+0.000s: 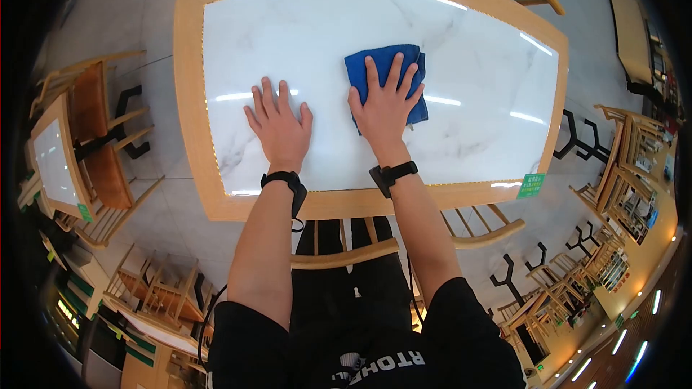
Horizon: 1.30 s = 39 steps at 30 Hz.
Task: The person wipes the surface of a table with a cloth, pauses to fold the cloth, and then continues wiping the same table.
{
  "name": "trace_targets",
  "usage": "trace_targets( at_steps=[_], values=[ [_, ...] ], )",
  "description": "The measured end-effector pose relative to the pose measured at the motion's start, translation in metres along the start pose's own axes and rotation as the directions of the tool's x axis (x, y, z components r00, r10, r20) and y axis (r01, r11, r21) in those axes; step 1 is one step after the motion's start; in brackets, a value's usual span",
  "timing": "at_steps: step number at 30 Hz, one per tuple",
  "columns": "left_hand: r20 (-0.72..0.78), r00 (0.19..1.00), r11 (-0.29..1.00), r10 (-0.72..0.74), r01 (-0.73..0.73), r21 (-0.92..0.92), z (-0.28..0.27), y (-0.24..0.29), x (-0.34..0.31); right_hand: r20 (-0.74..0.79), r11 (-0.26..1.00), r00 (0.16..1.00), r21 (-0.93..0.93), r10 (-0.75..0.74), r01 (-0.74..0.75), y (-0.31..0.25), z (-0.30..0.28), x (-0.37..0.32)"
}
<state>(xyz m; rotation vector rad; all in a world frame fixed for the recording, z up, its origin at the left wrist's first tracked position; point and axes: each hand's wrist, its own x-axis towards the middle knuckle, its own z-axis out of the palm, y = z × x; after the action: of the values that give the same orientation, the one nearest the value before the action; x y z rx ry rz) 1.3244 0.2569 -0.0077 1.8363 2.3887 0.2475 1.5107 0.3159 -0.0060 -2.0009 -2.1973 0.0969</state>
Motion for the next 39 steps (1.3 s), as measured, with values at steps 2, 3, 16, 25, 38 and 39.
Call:
trace_targets(
  at_steps=[2, 3, 16, 25, 38, 39],
  values=[
    [0.012, 1.0, 1.0, -0.01, 0.01, -0.004, 0.0, 0.0, 0.0, -0.007, 1.0, 1.0, 0.003, -0.006, 0.006, 0.0, 0.002, 0.013],
    [0.003, 1.0, 1.0, -0.01, 0.01, -0.006, 0.001, 0.0, 0.0, -0.014, 1.0, 1.0, 0.004, -0.01, 0.01, 0.0, 0.003, 0.02],
    [0.001, 1.0, 1.0, -0.018, 0.018, -0.022, 0.002, -0.002, -0.001, -0.108, 0.994, 0.989, -0.043, -0.1, 0.096, 0.004, 0.024, 0.119],
    [0.012, 0.999, 0.999, -0.037, 0.038, -0.032, 0.002, -0.002, 0.0, -0.151, 0.978, 0.966, -0.067, -0.207, 0.199, 0.011, 0.044, 0.185],
    [-0.001, 0.999, 0.996, -0.035, 0.035, -0.079, -0.002, 0.001, 0.001, -0.164, 0.973, 0.96, -0.087, -0.225, 0.213, 0.0, 0.062, 0.236],
    [-0.003, 0.999, 0.996, -0.035, 0.034, -0.081, -0.003, 0.001, 0.001, -0.168, 0.975, 0.962, -0.089, -0.215, 0.202, -0.003, 0.064, 0.237]
  ],
)
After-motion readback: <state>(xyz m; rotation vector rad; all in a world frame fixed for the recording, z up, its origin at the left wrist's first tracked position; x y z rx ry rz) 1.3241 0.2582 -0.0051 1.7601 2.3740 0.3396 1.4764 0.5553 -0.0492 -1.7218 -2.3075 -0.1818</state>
